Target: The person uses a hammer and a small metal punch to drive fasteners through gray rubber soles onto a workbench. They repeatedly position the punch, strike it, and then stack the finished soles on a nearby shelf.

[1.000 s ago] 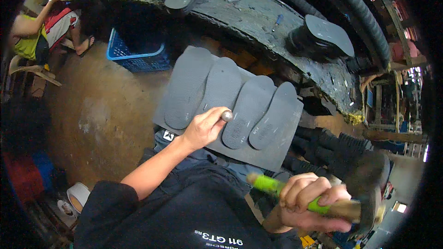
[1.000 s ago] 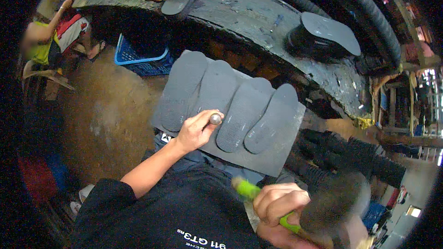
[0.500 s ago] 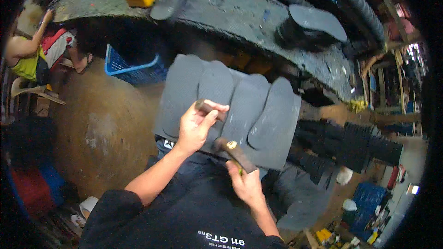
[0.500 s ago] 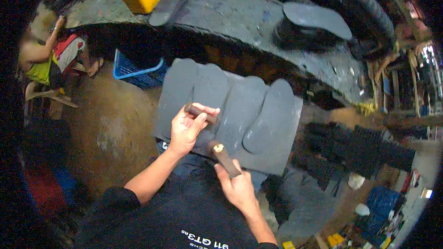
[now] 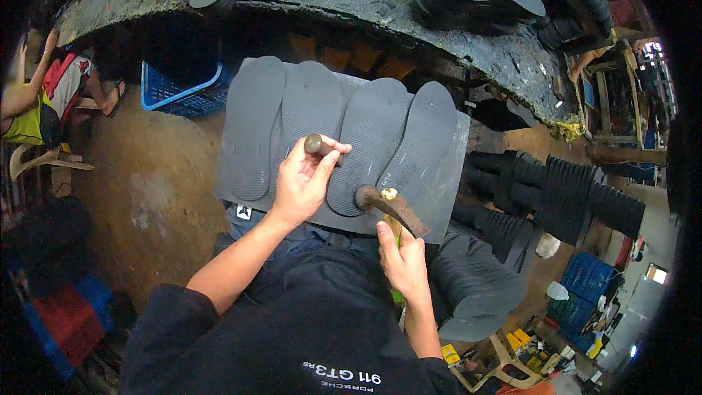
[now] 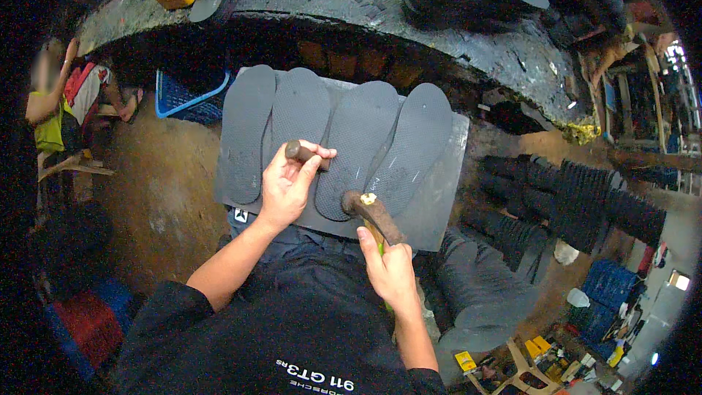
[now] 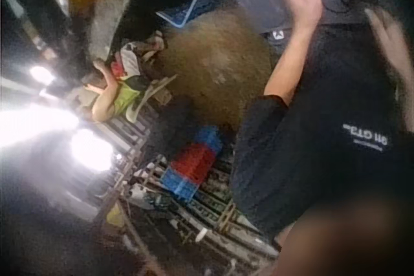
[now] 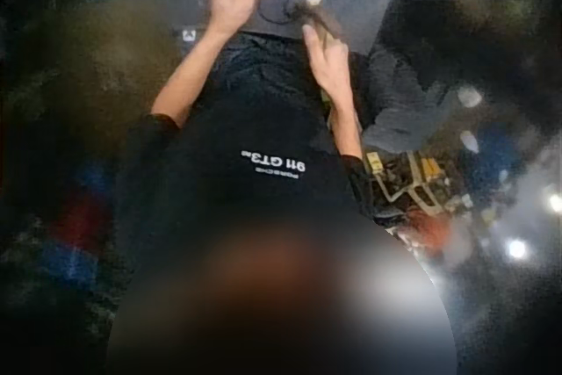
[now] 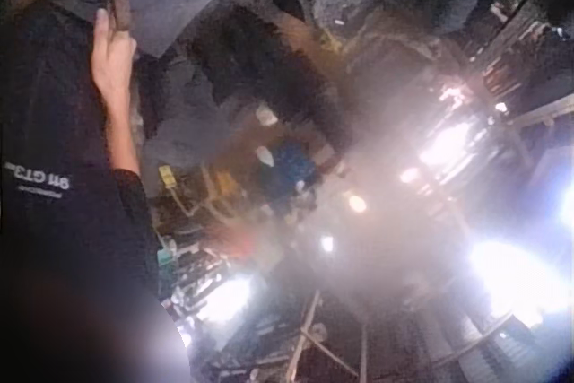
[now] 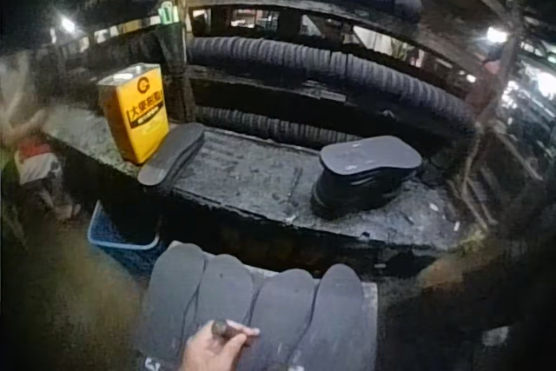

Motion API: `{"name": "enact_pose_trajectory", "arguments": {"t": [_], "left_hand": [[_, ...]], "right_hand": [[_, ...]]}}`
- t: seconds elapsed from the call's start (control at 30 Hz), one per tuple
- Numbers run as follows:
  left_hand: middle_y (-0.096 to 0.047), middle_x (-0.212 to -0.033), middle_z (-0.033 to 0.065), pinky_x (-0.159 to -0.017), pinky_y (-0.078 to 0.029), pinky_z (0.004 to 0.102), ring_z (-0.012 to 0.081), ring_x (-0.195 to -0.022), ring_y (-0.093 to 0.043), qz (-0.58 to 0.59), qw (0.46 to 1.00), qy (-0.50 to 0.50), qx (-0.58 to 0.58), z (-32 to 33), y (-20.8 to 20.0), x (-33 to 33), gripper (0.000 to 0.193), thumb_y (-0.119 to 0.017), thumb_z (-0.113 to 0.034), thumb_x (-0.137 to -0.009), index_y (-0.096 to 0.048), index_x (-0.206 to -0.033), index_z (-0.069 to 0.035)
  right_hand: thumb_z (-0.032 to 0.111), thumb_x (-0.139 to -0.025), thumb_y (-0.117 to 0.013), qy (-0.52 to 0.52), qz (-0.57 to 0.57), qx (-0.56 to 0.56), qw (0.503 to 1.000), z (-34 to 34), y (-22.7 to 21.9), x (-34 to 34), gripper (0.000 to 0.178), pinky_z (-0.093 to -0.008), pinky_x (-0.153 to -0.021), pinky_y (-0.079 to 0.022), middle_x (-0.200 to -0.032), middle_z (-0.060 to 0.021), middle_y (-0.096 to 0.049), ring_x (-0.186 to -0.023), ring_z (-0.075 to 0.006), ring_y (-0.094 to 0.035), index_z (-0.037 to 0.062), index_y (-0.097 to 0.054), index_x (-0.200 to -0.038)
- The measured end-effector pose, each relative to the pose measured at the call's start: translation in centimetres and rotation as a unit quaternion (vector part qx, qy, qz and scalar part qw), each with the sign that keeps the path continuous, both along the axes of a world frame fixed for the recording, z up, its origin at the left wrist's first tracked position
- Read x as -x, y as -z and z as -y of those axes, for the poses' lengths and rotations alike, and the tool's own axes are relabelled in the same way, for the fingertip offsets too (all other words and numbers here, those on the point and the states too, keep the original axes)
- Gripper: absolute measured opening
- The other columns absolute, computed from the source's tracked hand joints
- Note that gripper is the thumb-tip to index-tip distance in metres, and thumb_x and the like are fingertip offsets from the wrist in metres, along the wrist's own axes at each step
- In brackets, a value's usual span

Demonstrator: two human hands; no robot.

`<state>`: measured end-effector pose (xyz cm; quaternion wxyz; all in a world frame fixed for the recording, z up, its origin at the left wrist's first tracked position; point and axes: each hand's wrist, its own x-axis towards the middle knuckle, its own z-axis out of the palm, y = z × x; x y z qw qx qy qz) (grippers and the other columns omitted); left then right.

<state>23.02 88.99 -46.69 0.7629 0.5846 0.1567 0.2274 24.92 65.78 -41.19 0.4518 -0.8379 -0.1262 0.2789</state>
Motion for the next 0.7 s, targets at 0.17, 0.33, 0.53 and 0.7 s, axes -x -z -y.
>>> {"name": "enact_pose_trajectory", "arguments": {"t": [0.17,0.33,0.53,0.7], "left_hand": [[-0.071,-0.114,0.0125,-0.098,-0.056,0.0326,0.0204,-0.112,-0.071,-0.032,0.999,0.007,-0.039,0.0,-0.9,-0.3,0.011,-0.059,0.002,-0.105,-0.061,-0.116,0.004],[-0.077,-0.1,0.01,-0.082,-0.06,0.0309,0.0137,-0.093,-0.074,-0.054,0.967,-0.027,-0.248,-0.1,-1.5,-0.1,0.013,-0.071,-0.003,-0.099,-0.069,-0.111,0.002],[-0.075,-0.11,0.0177,-0.086,-0.061,0.0402,0.0325,-0.1,-0.076,-0.058,0.957,-0.003,-0.286,-0.1,-0.5,-0.1,0.027,-0.073,-0.001,-0.092,-0.068,-0.118,0.002],[-0.075,-0.108,0.0184,-0.08,-0.059,0.0359,0.0323,-0.097,-0.075,-0.085,0.955,0.029,-0.281,-1.4,-1.2,-0.4,0.025,-0.069,-0.003,-0.097,-0.065,-0.121,0.001]], "right_hand": [[0.034,-0.11,-0.058,-0.009,-0.071,0.034,0.997,-1.4,-1.3,-1.1,0.034,-0.0242,-0.045,-0.037,-0.063,0.0058,-0.048,-0.051,-0.0049,-0.045,-0.0001,-0.063,-0.11],[0.042,-0.111,-0.054,0.012,-0.075,-0.084,0.994,-4.1,-10.4,-3.7,0.038,-0.025,-0.042,-0.037,-0.065,0.0021,-0.05,-0.048,-0.0075,-0.044,0.0036,-0.055,-0.108],[0.025,-0.106,-0.06,-0.224,0.305,0.05,0.924,-6.9,-12.5,-6.0,0.03,-0.0454,-0.064,-0.054,-0.077,-0.0216,-0.068,-0.067,-0.0428,-0.067,-0.0045,-0.068,-0.105],[0.026,-0.107,-0.058,-0.128,0.188,-0.011,0.974,-3.9,-8.8,-2.9,0.037,-0.0512,-0.089,-0.056,-0.112,-0.0317,-0.071,-0.104,-0.053,-0.068,-0.0056,-0.065,-0.125]]}}
